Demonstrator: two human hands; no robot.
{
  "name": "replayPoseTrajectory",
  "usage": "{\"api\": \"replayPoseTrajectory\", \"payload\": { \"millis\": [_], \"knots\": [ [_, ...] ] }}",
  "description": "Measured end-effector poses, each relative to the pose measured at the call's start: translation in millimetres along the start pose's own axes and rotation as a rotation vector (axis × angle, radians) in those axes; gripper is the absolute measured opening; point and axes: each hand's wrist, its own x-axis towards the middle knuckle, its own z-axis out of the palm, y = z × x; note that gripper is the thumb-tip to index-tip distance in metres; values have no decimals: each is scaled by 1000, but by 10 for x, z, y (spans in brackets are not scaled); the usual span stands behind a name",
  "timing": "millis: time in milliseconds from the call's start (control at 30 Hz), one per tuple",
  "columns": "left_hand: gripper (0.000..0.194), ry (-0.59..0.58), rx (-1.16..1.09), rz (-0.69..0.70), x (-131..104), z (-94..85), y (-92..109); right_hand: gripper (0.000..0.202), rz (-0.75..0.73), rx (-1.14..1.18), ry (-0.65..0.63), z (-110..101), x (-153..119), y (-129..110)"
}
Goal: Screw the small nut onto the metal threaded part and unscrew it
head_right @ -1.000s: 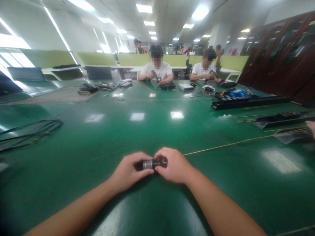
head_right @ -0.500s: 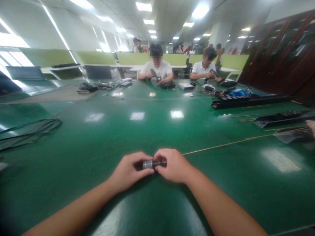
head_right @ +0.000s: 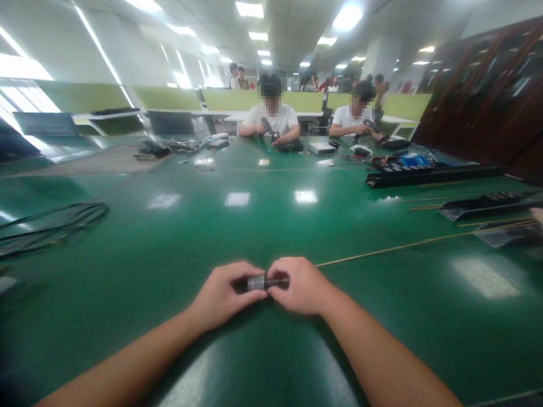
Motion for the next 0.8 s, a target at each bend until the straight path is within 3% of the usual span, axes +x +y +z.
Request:
{"api": "replayPoseTrajectory", "payload": {
  "millis": [567,800],
  "knots": [
    [26,35,24,20,12,-9,15,9,5,-43,-35,9,3,-7],
    [24,33,21,38,6,-11,18,18,32,-34,-5,-26,2,-2]
  ]
}}
